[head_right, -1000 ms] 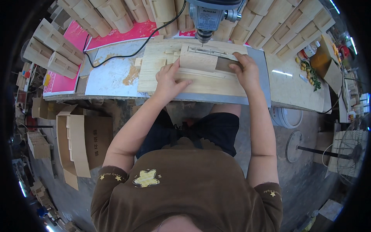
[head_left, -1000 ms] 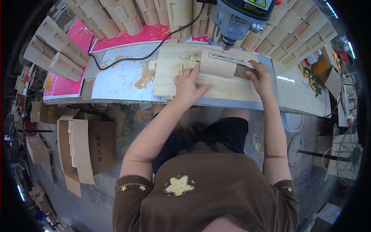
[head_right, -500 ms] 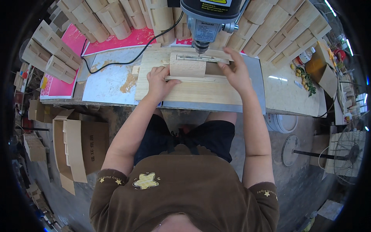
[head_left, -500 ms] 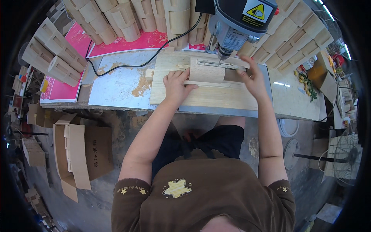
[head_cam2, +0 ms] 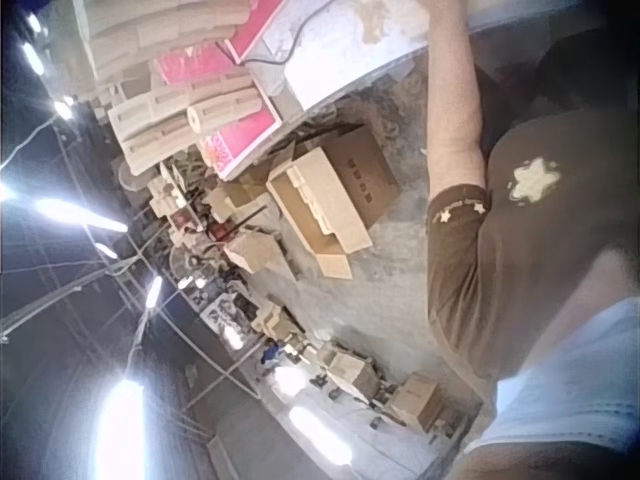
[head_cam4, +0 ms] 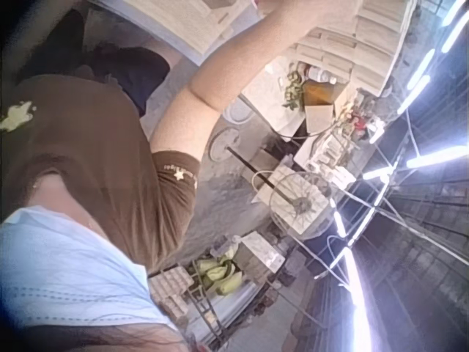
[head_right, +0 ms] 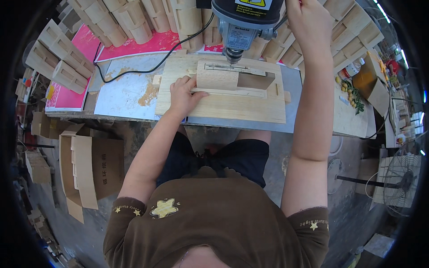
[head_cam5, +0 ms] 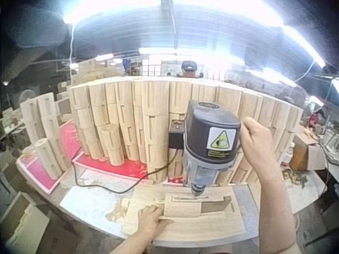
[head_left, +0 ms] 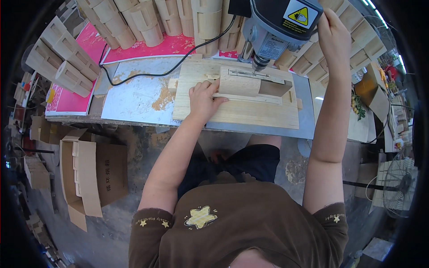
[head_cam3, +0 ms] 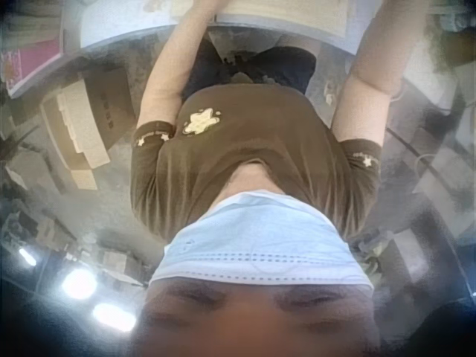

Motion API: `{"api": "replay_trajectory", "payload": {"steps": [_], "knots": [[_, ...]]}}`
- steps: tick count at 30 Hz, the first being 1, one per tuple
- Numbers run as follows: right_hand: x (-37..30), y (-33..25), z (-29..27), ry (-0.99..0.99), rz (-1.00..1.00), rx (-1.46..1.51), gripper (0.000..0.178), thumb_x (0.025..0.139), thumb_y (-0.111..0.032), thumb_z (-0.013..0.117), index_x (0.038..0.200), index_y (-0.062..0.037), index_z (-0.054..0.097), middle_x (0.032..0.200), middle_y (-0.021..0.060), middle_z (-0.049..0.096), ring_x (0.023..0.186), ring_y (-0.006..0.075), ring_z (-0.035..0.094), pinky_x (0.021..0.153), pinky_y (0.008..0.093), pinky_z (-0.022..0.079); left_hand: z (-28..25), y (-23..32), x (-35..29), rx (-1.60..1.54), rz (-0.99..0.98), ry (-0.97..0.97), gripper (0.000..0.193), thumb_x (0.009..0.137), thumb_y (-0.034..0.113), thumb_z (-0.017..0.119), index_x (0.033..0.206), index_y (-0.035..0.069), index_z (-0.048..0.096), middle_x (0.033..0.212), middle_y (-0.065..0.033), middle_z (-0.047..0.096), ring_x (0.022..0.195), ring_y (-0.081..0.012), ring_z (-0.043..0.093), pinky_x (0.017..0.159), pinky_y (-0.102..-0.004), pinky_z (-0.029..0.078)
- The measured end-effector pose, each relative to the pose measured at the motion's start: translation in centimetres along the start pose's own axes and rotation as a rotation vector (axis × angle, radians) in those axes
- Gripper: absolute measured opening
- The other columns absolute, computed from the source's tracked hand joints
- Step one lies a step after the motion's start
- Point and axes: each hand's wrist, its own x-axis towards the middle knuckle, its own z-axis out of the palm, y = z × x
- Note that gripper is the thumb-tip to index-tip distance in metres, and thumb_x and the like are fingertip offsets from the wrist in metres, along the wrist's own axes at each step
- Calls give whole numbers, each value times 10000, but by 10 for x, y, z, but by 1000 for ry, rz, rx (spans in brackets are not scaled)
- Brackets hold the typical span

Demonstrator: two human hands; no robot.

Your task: Drilling holes into cylindrical wooden blocks using a drill press.

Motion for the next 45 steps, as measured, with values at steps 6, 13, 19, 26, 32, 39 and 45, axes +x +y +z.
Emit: {"api": "replay_trajectory", "payload": {"steps": [6, 13, 19, 26, 32, 39, 45], "knots": [[-72, -8, -13, 51, -164, 8, 111, 851, -83, 587, 808, 11, 628, 586, 88, 518, 536, 143, 491, 521, 265, 397, 0, -5, -1, -12, 27, 30, 635, 619, 290, 779, 1214, 195, 578, 813, -7, 535, 857, -214, 516, 785, -365, 328], [-130, 5, 19, 142, -68, 285, 110, 843, -24, 568, 920, 5, 641, 677, 56, 544, 552, 116, 477, 514, 234, 380, -1, -2, 0, 12, 30, 21, 633, 615, 299, 780, 1205, 173, 586, 812, -7, 541, 844, -213, 516, 782, -364, 332], [-165, 39, 69, 194, -78, 393, 124, 844, -11, 554, 946, 4, 623, 740, 76, 552, 634, 150, 506, 573, 251, 403, 2, -2, 2, 1, 28, 9, 623, 615, 298, 782, 1185, 128, 597, 816, -12, 547, 851, -211, 518, 791, -364, 335], [-157, 33, 52, 165, -124, 336, 103, 837, -3, 561, 921, 1, 621, 708, 78, 552, 623, 173, 512, 554, 268, 394, 4, -2, 2, 0, 16, -8, 604, 613, 279, 788, 1164, 112, 605, 822, -16, 552, 854, -219, 520, 795, -364, 336], [-41, -5, 11, 174, -115, 234, 184, 890, -145, 551, 818, 15, 607, 609, 6, 473, 585, 61, 445, 533, 231, 345, 2, -1, -1, 58, 38, 13, 587, 637, 293, 770, 1173, 127, 600, 830, -24, 554, 852, -228, 513, 799, -378, 319], [40, 37, 35, 65, -64, 23, 329, 870, -265, 481, 807, 32, 608, 741, 218, 606, 711, 353, 594, 643, 366, 452, 24, 27, 5, 58, 80, 7, 552, 691, 318, 730, 1201, 166, 582, 869, -32, 558, 904, -227, 492, 854, -431, 278], [-3, 17, -4, -212, 109, -178, 273, 883, -222, 514, 821, 23, 617, 674, 105, 534, 642, 182, 516, 593, 293, 398, 26, 24, 7, 41, 81, 0, 539, 702, 332, 723, 1200, 179, 583, 859, -40, 553, 906, -233, 490, 870, -446, 274]]}}
